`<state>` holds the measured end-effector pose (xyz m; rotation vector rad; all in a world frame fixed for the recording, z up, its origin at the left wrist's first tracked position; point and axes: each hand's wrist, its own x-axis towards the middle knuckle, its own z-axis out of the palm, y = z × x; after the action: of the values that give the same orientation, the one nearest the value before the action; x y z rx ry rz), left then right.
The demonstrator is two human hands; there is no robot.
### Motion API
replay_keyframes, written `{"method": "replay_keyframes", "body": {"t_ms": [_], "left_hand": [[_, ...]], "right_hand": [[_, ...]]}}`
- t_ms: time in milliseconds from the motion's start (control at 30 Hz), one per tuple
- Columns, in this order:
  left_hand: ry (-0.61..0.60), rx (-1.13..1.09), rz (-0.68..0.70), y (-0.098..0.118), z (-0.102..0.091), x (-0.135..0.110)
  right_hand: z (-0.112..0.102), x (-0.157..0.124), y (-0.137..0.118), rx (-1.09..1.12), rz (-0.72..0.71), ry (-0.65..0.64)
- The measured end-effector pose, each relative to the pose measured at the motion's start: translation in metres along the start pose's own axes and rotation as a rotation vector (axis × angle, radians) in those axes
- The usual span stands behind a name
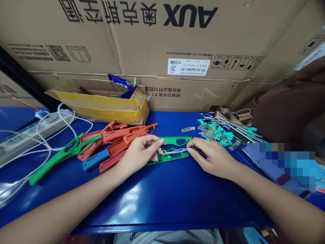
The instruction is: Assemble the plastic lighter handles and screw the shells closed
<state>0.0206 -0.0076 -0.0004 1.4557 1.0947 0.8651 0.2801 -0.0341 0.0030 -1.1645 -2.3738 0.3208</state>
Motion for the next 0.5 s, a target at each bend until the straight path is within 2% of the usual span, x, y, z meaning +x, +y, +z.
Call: {"method": "replay_keyframes", "body": {"t_ms": [300,500], "left_hand": [[-0.017,0.131,0.181,-0.0059,-0.0021,-0.0023],[0.042,0.458,0.351,-0.0053,-0.0043,-0.0053]], "right_hand": [[0.0005,-0.0003,0.0012,-0.057,0.043,-0.067],[0.0003,-0.0007,0.0047,-0.079,-0.023,-0.145]]}}
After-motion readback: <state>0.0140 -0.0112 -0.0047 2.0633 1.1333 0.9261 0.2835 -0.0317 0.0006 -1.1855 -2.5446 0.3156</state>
